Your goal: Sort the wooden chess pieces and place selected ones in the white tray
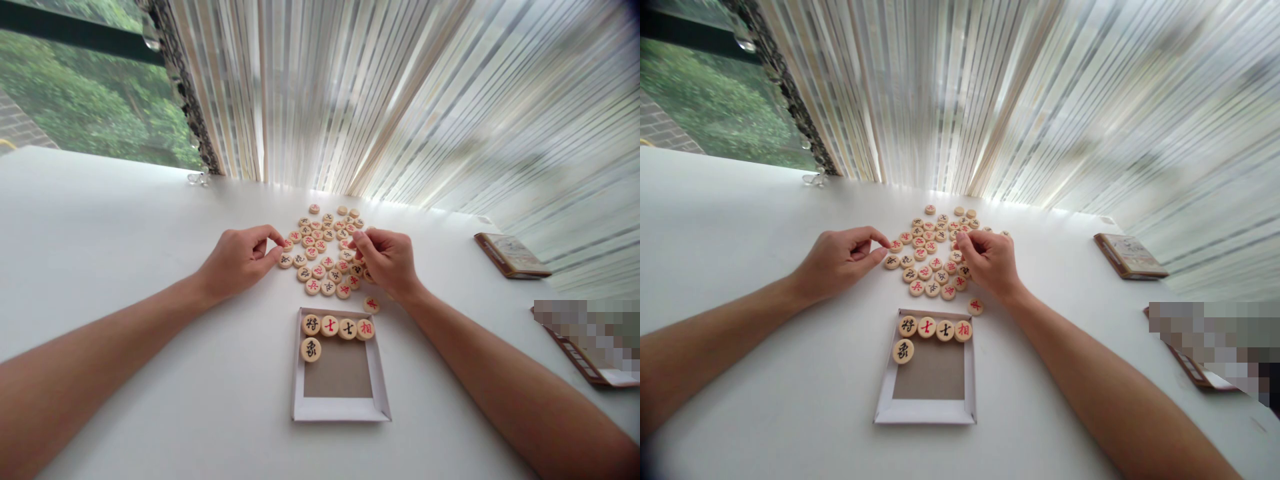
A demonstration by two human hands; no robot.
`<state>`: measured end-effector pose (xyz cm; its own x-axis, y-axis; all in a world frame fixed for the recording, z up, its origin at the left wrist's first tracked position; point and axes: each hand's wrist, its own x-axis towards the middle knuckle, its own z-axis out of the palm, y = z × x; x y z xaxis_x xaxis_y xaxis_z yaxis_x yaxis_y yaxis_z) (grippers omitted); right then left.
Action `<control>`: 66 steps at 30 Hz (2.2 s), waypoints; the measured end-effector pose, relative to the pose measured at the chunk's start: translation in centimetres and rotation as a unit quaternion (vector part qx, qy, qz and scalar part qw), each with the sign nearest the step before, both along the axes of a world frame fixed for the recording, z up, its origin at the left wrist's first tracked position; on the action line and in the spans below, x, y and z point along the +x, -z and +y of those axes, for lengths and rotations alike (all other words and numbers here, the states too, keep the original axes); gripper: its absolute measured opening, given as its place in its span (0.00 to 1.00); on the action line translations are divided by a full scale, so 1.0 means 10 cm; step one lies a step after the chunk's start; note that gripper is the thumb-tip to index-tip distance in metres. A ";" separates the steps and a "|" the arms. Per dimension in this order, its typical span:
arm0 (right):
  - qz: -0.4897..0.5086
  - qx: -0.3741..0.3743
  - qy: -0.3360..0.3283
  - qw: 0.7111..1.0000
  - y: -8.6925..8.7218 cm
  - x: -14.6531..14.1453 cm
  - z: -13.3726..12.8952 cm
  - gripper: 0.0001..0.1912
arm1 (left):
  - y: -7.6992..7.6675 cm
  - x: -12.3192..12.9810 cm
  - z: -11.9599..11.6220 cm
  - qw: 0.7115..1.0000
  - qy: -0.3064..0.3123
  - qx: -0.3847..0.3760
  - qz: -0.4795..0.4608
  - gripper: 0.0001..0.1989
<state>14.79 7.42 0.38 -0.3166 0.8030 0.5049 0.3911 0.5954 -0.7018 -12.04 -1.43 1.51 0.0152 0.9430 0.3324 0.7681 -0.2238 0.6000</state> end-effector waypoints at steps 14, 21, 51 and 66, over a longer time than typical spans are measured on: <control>-0.001 -0.001 -0.001 1.000 -0.01 0.00 0.00 0.23 | 0.01 -0.01 0.01 1.000 0.005 0.001 0.003 0.12; 0.001 -0.002 -0.002 1.000 -0.01 0.00 0.00 0.24 | 0.01 -0.02 0.01 1.000 0.005 -0.002 0.005 0.12; 0.273 -0.130 -0.013 0.953 -0.19 -0.06 -0.01 0.31 | -0.10 0.08 0.07 0.995 -0.062 0.072 -0.006 0.12; 0.204 -0.188 0.041 0.960 -0.19 0.31 0.63 0.12 | -0.39 0.54 0.85 0.998 0.038 0.001 0.057 0.09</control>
